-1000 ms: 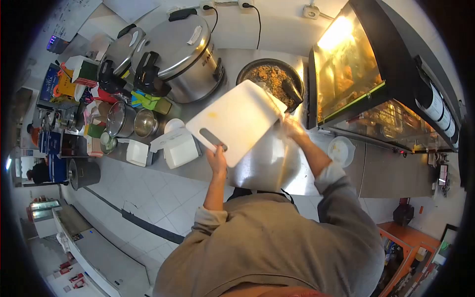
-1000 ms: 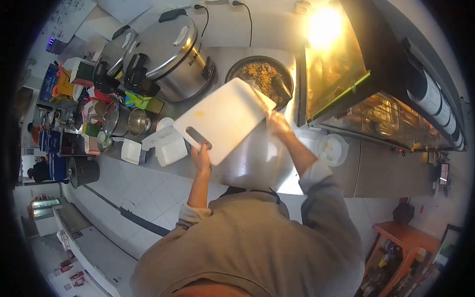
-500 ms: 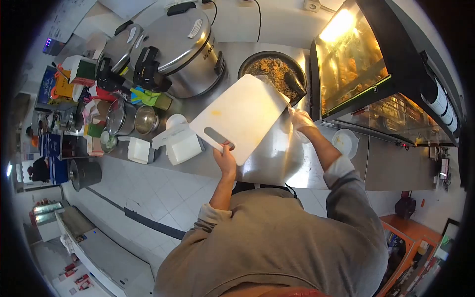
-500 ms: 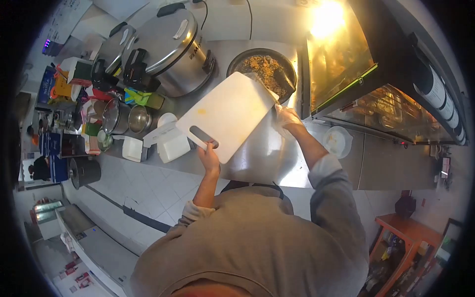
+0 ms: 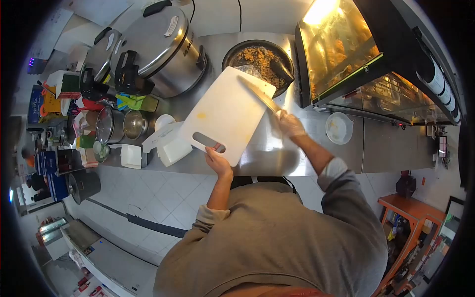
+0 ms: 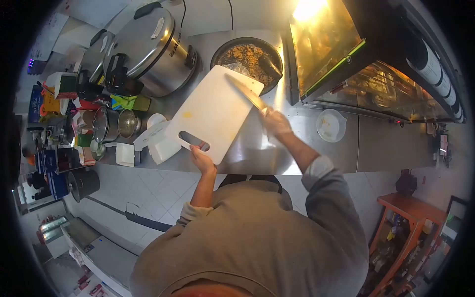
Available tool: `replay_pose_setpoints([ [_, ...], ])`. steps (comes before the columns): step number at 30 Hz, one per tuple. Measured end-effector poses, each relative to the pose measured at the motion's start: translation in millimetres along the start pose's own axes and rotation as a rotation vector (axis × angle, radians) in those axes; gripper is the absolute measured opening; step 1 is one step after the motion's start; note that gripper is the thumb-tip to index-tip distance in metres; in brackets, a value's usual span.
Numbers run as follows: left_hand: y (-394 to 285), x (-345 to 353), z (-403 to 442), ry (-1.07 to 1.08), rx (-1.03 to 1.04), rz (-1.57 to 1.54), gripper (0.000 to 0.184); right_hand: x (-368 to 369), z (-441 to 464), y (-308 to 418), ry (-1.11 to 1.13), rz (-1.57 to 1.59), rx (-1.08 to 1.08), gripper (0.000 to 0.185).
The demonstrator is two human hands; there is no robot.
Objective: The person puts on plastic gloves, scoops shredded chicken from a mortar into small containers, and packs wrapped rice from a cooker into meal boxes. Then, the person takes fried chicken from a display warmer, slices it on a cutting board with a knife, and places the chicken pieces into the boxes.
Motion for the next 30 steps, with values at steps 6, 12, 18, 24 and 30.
replay_pose_setpoints([
  [6, -45, -27, 7, 0.037, 0.005, 0.12, 0.044, 7, 46, -69, 0.008, 0.551, 0.259, 0.042],
  [12, -157, -117, 20, 0.05, 0.09, 0.321, 0.035, 69, 80, -84, 0.064, 1.405, 0.407, 0.042],
  [18, -181, -143, 34, 0.278, -0.02, 0.465, 0.031, 140, 26, -99, 0.043, 1.06, 0.221, 0.032],
  [24, -73, -130, 66, 0.508, -0.161, 0.522, 0.031, 181, -143, -117, 0.168, 0.937, 0.46, 0.05],
  [30, 44, -77, 106, 0.619, -0.125, 0.882, 0.039, 108, -140, -29, 0.007, 0.234, 0.332, 0.049],
])
Point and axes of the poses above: each hand's wrist, its own z-axis towards the middle knuckle, its own x-axis out of the palm, y = z × x, the point moved 6 cm from there along z, towards the middle knuckle, and after that the axes turned 12 degrees about -z, right-handed, at the moved point
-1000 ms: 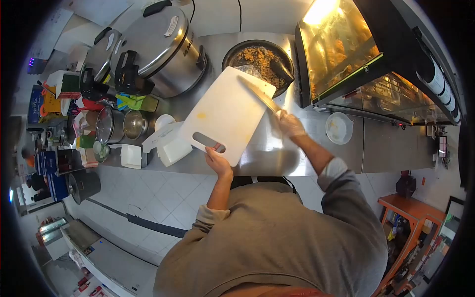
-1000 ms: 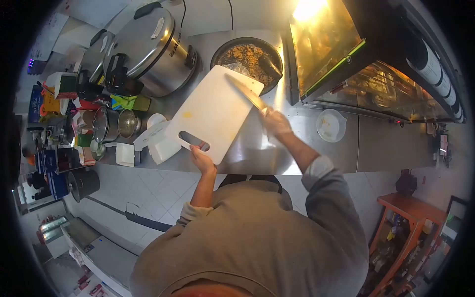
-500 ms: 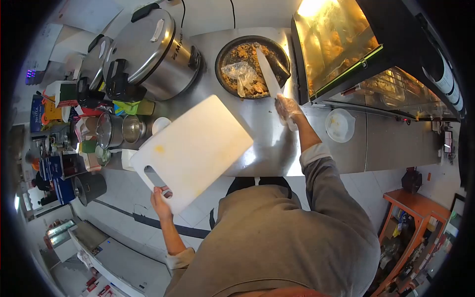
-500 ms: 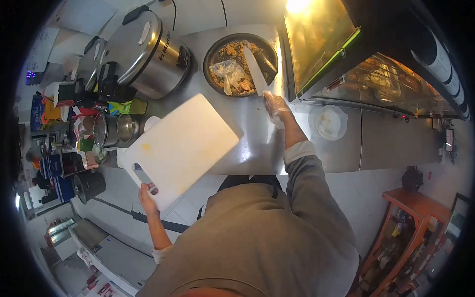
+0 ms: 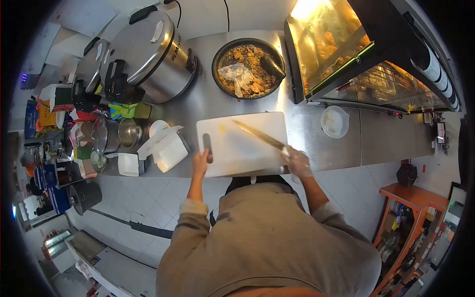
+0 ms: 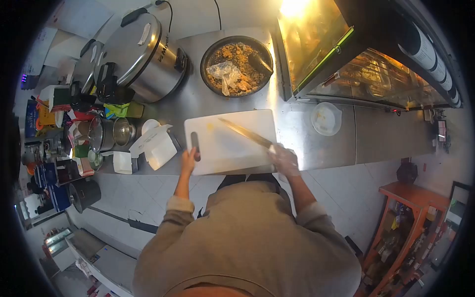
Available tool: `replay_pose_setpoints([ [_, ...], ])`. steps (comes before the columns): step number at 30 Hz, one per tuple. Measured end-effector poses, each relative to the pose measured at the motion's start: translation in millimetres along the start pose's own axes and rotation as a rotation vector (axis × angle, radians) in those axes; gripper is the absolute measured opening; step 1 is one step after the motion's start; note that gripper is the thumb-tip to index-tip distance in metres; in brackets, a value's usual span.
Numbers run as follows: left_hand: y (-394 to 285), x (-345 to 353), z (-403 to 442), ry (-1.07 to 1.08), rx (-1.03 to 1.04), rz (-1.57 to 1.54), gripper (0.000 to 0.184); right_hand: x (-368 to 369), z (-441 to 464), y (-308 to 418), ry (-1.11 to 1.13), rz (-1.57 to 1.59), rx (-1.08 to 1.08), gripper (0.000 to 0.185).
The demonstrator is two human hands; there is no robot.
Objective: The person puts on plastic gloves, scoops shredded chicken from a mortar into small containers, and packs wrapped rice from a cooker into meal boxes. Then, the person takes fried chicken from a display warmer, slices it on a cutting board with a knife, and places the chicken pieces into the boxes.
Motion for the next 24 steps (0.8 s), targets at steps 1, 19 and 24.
replay_pose_setpoints([
  [1, -6, 11, 11, 0.0, 0.011, 0.153, 0.04, 1, 12, 16, -0.046, -0.036, -0.029, 0.048],
  [19, 33, -33, -182, -0.362, 0.047, 0.239, 0.024, -181, 317, 142, -0.706, -0.198, 0.125, 0.04],
  [24, 105, -47, -259, -0.465, -0.269, 0.146, 0.019, -149, 303, 77, -0.209, -0.289, 0.09, 0.06],
])
Point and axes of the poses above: each hand's wrist, its own z-axis towards the middle knuckle, its own x-axis out of the palm, y = z × x, the point moved 6 cm from there along z, towards the middle knuckle, and after that the axes turned 12 degrees about -z, right-handed, at the moved point
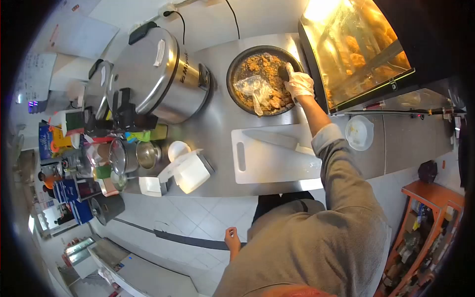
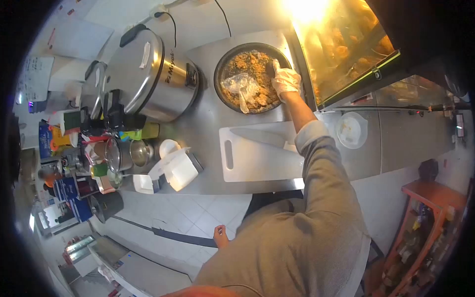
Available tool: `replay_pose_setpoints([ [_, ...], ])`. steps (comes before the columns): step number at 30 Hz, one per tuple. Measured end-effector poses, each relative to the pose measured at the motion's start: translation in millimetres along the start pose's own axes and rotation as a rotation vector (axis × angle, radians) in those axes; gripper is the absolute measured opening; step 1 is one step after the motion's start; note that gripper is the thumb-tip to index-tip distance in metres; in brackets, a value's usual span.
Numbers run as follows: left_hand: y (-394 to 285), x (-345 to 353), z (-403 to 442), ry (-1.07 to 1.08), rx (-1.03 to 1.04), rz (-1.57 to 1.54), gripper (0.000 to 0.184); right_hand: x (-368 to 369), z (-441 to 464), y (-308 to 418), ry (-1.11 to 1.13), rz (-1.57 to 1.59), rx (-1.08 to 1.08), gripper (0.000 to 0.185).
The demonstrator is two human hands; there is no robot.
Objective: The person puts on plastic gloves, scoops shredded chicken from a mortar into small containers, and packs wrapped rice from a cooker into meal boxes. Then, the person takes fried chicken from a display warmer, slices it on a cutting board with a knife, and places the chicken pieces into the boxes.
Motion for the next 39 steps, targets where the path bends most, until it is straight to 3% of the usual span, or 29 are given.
replay_pose_setpoints([
  [5, 63, 8, 5, 0.123, -0.192, -0.24, 0.019, -42, -37, -4, -0.187, 0.124, -0.018, 0.072],
  [6, 72, 12, 10, 0.105, -0.199, -0.32, 0.019, -41, -61, -1, -0.274, 0.169, -0.142, 0.073],
  [7, 85, 15, 19, 0.095, -0.204, -0.394, 0.02, -33, -93, 6, -0.11, 0.284, -0.193, 0.072],
  [8, 98, 21, 31, 0.142, -0.205, -0.311, 0.021, -36, -123, 15, -0.203, 0.458, -0.387, 0.072],
  [9, 100, 24, 42, 0.196, -0.186, -0.263, 0.021, -19, -153, 31, -0.176, 0.42, -0.445, 0.07],
  [11, 87, 35, 68, 0.324, -0.141, -0.147, 0.022, 16, -213, 62, -0.123, 0.35, -0.562, 0.067],
  [13, 64, 41, 93, 0.336, -0.214, -0.269, 0.022, 71, -238, 82, -0.115, 0.482, -0.53, 0.069],
  [15, 33, 40, 115, 0.324, -0.246, -0.302, 0.022, 109, -255, 94, -0.079, 0.249, -0.498, 0.067],
  [18, -12, 42, 149, 0.357, -0.119, -0.216, 0.022, 65, -263, 52, -0.224, 0.453, -0.383, 0.065],
  [20, -38, 46, 158, 0.315, -0.094, -0.232, 0.023, 36, -265, -36, -0.772, 0.596, -0.053, 0.041],
  [22, -59, 53, 151, 0.317, -0.056, -0.248, 0.024, 105, -264, -158, -0.432, 0.256, 0.657, 0.053],
  [23, -68, 62, 147, 0.317, -0.035, -0.263, 0.024, 103, -282, -212, -0.7, 0.156, 0.958, 0.068],
  [24, -71, 71, 143, 0.332, -0.033, -0.282, 0.022, 89, -300, -245, -0.777, 0.253, 1.261, 0.059],
  [25, -74, 83, 137, 0.376, -0.01, -0.262, 0.021, 151, -296, -298, -0.64, 0.249, 1.31, 0.063],
  [26, -81, 93, 131, 0.407, 0.013, -0.245, 0.02, 223, -298, -342, -0.383, 1.016, 1.219, 0.058],
  [28, -92, 108, 113, 0.421, 0.064, -0.233, 0.019, 245, -279, -337, -0.079, 1.496, 0.967, 0.041],
  [29, -107, 111, 103, 0.41, 0.097, -0.229, 0.019, 227, -284, -329, -0.128, 1.27, 0.928, 0.029],
  [30, -125, 119, 95, 0.41, 0.137, -0.228, 0.018, 185, -285, -307, -0.088, 0.598, 0.583, 0.02],
  [32, -156, 134, 79, 0.446, 0.197, -0.256, 0.019, 160, -296, -263, -0.09, 0.59, 0.492, 0.016],
  [34, -183, 150, 64, 0.517, 0.27, -0.251, 0.022, 141, -299, -203, 0.005, 1.126, 0.665, 0.019],
  [35, -200, 161, 56, 0.571, 0.316, -0.235, 0.023, 126, -292, -171, 0.069, 1.108, 0.565, 0.017],
  [37, -260, 172, 33, 0.71, 0.199, -0.301, 0.028, 110, -276, -108, 0.167, 1.18, 0.336, 0.016],
  [39, -273, 181, 47, 0.786, 0.058, -0.647, 0.037, 84, -262, -49, 0.344, 1.629, 0.19, 0.019],
])
Point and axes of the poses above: each hand's wrist, its own z-axis towards the middle knuckle, its own x-axis out of the palm, y = z × x, the point moved 6 cm from there along z, towards the middle knuckle, and after that the axes turned 12 degrees about -z, right-handed, at the moved point
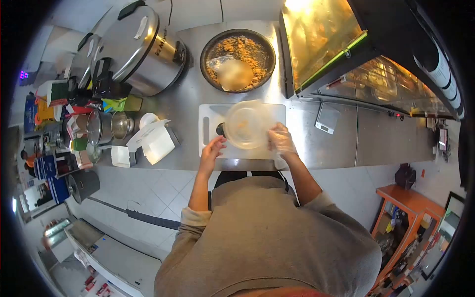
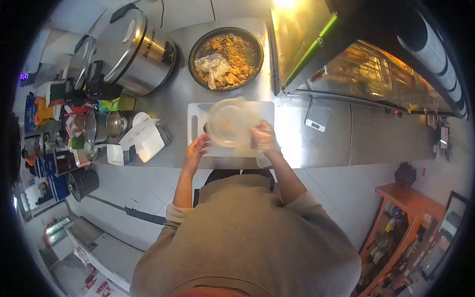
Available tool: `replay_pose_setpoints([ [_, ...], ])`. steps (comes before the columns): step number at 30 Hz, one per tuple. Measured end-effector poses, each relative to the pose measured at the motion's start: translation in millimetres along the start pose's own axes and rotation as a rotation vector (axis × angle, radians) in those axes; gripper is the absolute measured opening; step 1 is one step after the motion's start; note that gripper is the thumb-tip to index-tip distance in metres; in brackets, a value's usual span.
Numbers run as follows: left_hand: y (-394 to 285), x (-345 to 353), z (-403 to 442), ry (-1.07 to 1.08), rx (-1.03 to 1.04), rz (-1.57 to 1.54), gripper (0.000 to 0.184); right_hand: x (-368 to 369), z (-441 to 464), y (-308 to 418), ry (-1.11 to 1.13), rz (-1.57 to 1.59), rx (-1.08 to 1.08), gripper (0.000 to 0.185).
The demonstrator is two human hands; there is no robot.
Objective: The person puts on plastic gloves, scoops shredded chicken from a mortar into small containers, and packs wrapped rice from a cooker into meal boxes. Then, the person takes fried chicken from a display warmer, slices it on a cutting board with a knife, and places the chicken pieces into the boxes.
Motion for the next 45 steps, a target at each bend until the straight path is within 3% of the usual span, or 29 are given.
replay_pose_setpoints([
  [1, -3, 0, 4, 0.024, -0.006, -0.185, 0.041, 19, 16, 2, 0.081, -0.146, -0.053, 0.019],
  [3, -15, -14, 7, 0.051, 0.098, -0.227, 0.046, 58, 34, 24, 0.246, -0.308, -0.047, 0.019],
  [5, -17, -40, 13, 0.063, 0.184, -0.304, 0.049, 93, 24, 75, 0.418, -0.345, 0.087, 0.018],
  [7, -19, -61, 9, -0.011, 0.204, -0.532, 0.046, 105, 49, 95, 0.338, -0.495, -0.109, 0.02],
  [8, -22, -70, 7, -0.044, 0.214, -0.644, 0.045, 112, 70, 106, 0.294, -0.566, -0.21, 0.023],
  [11, -27, -92, 10, -0.301, 0.225, -0.697, 0.044, 68, 199, 127, -0.283, -0.72, -0.295, 0.056],
  [13, -18, -110, 25, -0.37, 0.206, -0.657, 0.042, 93, 200, 167, -0.564, -1.724, -0.434, 0.067],
  [19, -3, -117, 91, -0.473, 0.141, -0.6, 0.034, 139, 323, 162, -0.942, -1.055, 0.049, 0.07],
  [22, -2, -112, 116, -0.471, 0.105, -0.577, 0.032, 166, 363, 162, -0.726, -1.179, -0.119, 0.071],
  [23, 0, -113, 123, -0.469, 0.087, -0.575, 0.032, 178, 380, 151, -0.771, -1.334, -0.317, 0.067],
  [24, 4, -112, 125, -0.467, 0.06, -0.575, 0.032, 183, 389, 133, -0.722, -1.274, -0.544, 0.059],
  [26, 8, -109, 131, -0.437, 0.045, -0.604, 0.032, 200, 338, 151, -0.28, -1.406, -0.508, 0.042],
  [29, -4, -106, 140, -0.386, 0.043, -0.602, 0.031, 190, 292, 145, 0.124, -1.538, -0.408, 0.031],
  [30, -6, -107, 136, -0.373, 0.036, -0.586, 0.031, 178, 287, 138, 0.213, -1.552, -0.636, 0.023],
  [33, 2, -109, 139, -0.352, 0.002, -0.516, 0.032, 102, 248, 163, 0.086, -1.216, -0.557, 0.028],
  [35, 7, -108, 140, -0.337, -0.005, -0.529, 0.034, 65, 245, 153, -0.093, -1.215, -0.42, 0.039],
  [38, 9, -107, 142, -0.326, -0.008, -0.531, 0.036, 90, 207, 154, -0.213, -1.398, -0.917, 0.052],
  [40, 12, -102, 139, -0.342, -0.017, -0.533, 0.037, 124, 192, 159, -0.064, -1.373, -0.706, 0.055],
  [42, 11, -98, 138, -0.366, -0.031, -0.529, 0.038, 158, 195, 164, 0.148, -1.672, -0.464, 0.057],
  [44, 17, -99, 137, -0.383, -0.02, -0.549, 0.034, 144, 231, 135, 0.212, -1.139, -0.067, 0.052],
  [45, 17, -100, 139, -0.389, -0.009, -0.557, 0.032, 152, 243, 149, 0.258, -1.451, -0.275, 0.043],
])
Point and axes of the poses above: each hand's wrist, its own z-axis towards the middle knuckle, its own x-axis out of the palm, y = z × x, the point moved 6 cm from there along z, towards the middle knuckle, and after that the axes turned 12 degrees about -z, right-handed, at the moved point
